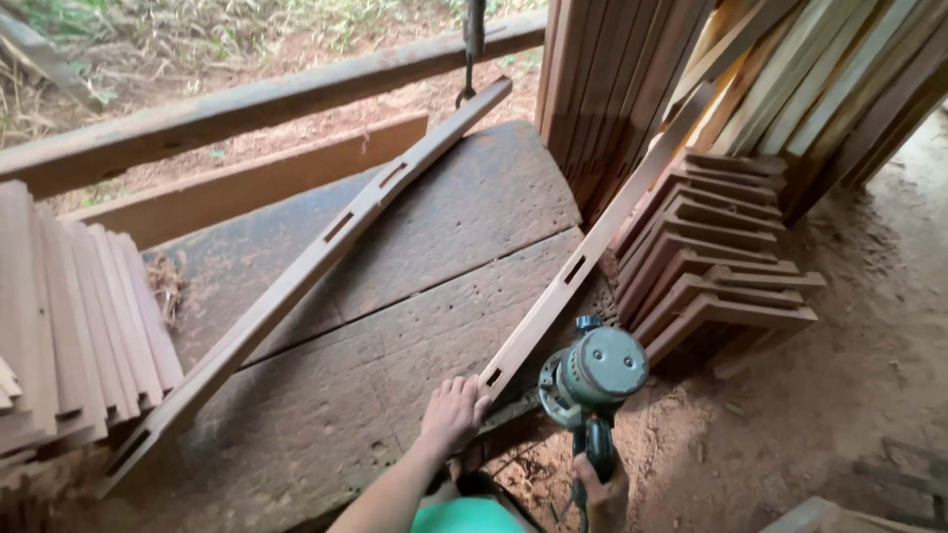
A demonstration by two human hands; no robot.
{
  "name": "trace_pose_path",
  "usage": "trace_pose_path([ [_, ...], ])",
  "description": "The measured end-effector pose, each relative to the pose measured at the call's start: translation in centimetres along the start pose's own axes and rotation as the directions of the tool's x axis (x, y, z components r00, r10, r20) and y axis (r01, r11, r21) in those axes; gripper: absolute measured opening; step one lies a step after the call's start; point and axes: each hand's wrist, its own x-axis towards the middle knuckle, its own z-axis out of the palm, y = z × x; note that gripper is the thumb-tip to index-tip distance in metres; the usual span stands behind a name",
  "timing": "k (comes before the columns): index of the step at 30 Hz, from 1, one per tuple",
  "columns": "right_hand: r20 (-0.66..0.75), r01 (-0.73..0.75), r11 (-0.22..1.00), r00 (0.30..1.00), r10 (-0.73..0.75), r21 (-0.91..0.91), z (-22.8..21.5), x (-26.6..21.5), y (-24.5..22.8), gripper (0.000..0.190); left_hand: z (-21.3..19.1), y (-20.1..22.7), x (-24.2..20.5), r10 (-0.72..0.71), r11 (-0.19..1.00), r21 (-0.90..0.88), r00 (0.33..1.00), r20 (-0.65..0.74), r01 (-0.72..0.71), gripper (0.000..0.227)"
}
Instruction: Using a handheld power router to carve slots into wooden planks for furniture assembly.
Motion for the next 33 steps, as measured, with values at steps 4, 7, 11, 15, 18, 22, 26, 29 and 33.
trace_pose_path([
  [4, -0.104, 0.013, 0.931, 0.993, -0.055, -0.365, 1.2, 0.8, 0.1, 0.041, -1.2, -0.2, -0.2, -0.006, 1.0, -0.029, 0.996, 0.088, 0.009, 0.044],
  [7, -0.134, -0.041, 0.943, 0.991, -0.004, -0.33, 2.1, 0.0, -3.7, 0.041, 0.0, -1.1, 0.3, -0.005, 0.998, -0.057, 0.999, 0.042, 0.007, 0.045],
  [11, -0.058, 0.083, 0.976, 0.994, -0.097, -0.2, 1.1, 0.3, -4.3, 0.027, -0.3, -1.0, -0.3, 0.02, 1.0, -0.022, 0.999, 0.047, -0.019, 0.048],
  [15, -0.102, 0.029, 0.984, 0.994, -0.048, -0.178, 2.1, -2.2, -5.7, 0.032, 0.0, -1.2, -0.4, 0.01, 0.999, -0.044, 0.999, 0.032, -0.009, 0.048],
  [18, -0.102, 0.107, 0.981, 0.987, -0.125, -0.163, 2.6, -2.7, -4.4, 0.035, -0.2, -1.1, -0.3, -0.001, 0.998, -0.056, 0.998, 0.056, 0.004, 0.046],
  [22, -0.038, 0.244, 0.958, 0.967, -0.252, -0.152, 4.1, -1.2, -2.3, 0.033, -0.7, -0.8, -0.2, 0.004, 0.999, -0.04, 0.997, 0.071, -0.001, 0.048],
  [26, -0.085, 0.35, 0.906, 0.922, -0.379, -0.239, 5.2, 0.4, 1.2, 0.028, 0.0, -1.5, -0.3, 0.095, 0.995, -0.023, 0.994, 0.06, -0.094, 0.059],
  [29, -0.089, 0.346, 0.903, 0.921, -0.378, -0.256, 6.2, 0.8, 1.9, 0.024, -1.4, -3.0, -1.1, 0.277, 0.96, 0.009, 0.954, 0.114, -0.28, 0.064],
  [33, -0.112, 0.347, 0.902, 0.917, -0.384, -0.256, 9.0, -0.3, 0.2, 0.02, -1.1, -7.4, -1.8, 0.387, 0.918, -0.029, 0.88, 0.276, -0.395, 0.072],
])
